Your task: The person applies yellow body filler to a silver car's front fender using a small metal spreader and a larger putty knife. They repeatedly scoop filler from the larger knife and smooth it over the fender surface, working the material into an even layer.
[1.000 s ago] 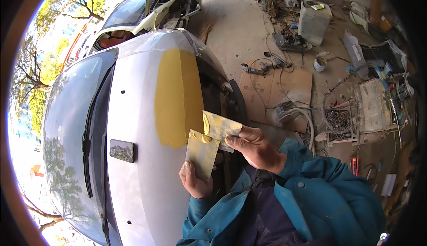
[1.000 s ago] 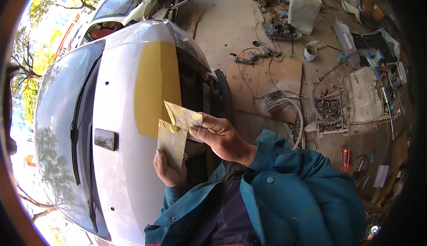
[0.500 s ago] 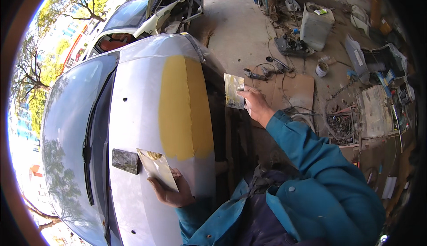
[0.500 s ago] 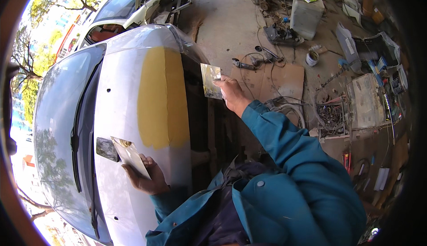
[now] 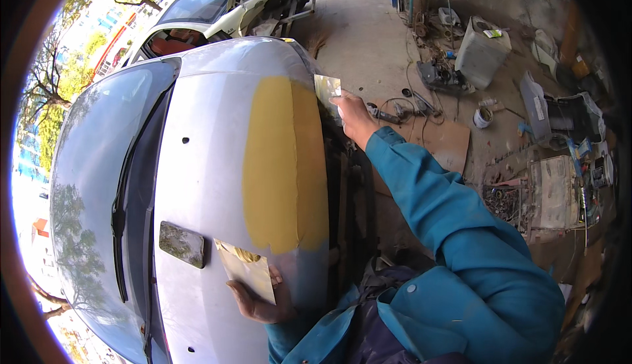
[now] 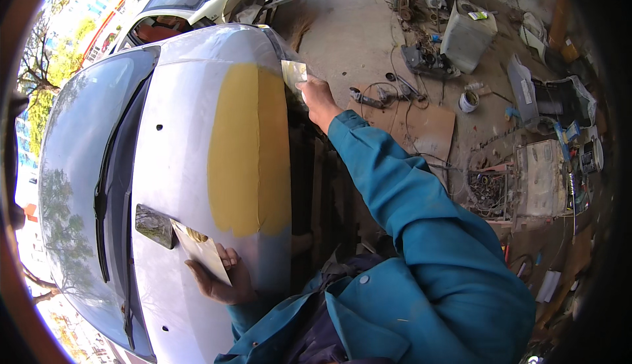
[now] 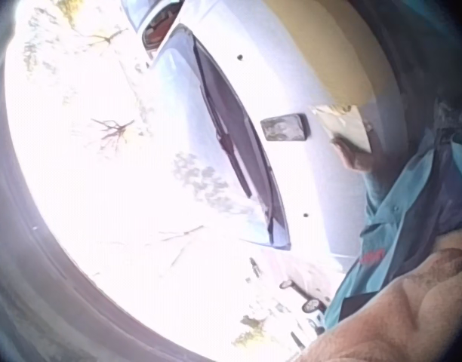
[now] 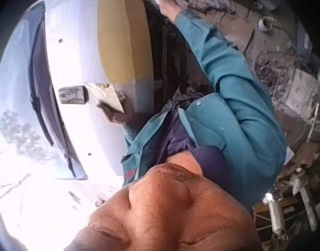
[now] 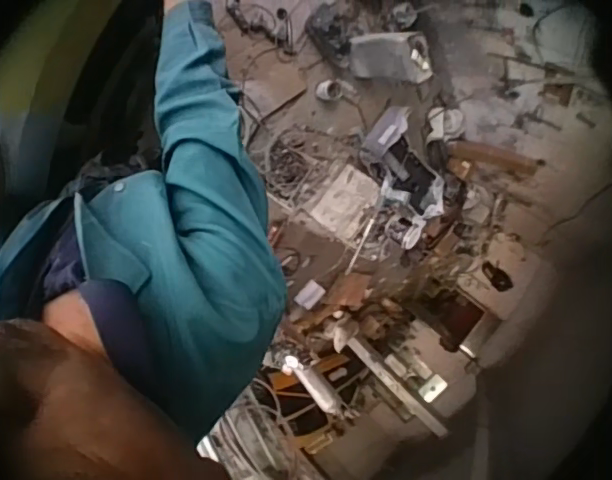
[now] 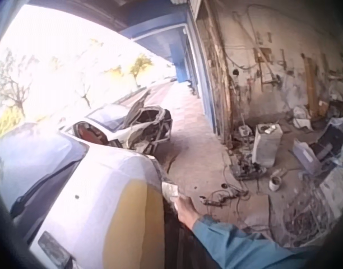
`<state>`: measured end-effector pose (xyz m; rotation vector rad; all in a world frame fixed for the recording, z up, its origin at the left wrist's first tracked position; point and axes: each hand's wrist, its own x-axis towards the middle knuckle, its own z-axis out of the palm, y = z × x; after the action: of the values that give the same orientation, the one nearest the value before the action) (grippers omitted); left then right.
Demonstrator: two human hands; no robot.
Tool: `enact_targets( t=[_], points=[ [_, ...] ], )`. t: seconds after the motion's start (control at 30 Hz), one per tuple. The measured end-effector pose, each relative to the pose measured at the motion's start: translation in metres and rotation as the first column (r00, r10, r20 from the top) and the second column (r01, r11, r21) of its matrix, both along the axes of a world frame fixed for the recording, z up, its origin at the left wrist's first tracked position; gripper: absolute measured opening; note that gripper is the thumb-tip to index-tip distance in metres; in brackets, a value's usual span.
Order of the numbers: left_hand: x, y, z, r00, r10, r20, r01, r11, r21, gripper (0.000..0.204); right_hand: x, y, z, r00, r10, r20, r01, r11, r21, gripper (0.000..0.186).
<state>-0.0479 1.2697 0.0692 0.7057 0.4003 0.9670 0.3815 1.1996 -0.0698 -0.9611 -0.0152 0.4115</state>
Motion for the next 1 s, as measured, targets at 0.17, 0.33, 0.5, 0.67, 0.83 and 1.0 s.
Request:
enact_targets(
  t=[0.17,0.33,0.5,0.67,0.83,1.0],
  points=[
    [0.0,-0.002,0.001,1.0,0.023,-0.006,-0.024,0.999,-0.027,0.065,-0.021,-0.008,0.001,1.0,0.018,0.011,-0.018,0.999,-0.048,0.031],
    [0.004,-0.003,0.003,0.999,0.027,-0.026,-0.028,0.999,-0.044,0.065,-0.103,-0.033,-0.015,0.998,0.053,0.016,-0.053,0.999,-0.005,0.037],
    [0.005,-0.003,0.001,0.996,0.056,-0.069,-0.062,0.995,-0.075,0.064,-0.222,-0.078,-0.037,0.971,0.209,0.117,-0.212,0.977,0.013,0.042],
    [0.002,-0.001,-0.006,0.998,-0.026,-0.056,0.029,0.999,0.043,0.058,-0.278,-0.147,-0.033,0.843,0.53,0.088,-0.496,0.831,-0.25,0.037],
    [-0.007,-0.018,-0.01,0.937,-0.033,-0.349,0.147,0.941,0.306,0.036,-0.276,-0.179,0.025,0.959,0.258,0.116,-0.271,0.955,0.119,0.034],
    [-0.018,-0.067,-0.018,0.876,-0.41,-0.253,0.452,0.882,0.135,0.037,-0.297,-0.201,0.104,0.959,0.101,0.264,-0.144,0.979,0.145,0.029]
  ],
)
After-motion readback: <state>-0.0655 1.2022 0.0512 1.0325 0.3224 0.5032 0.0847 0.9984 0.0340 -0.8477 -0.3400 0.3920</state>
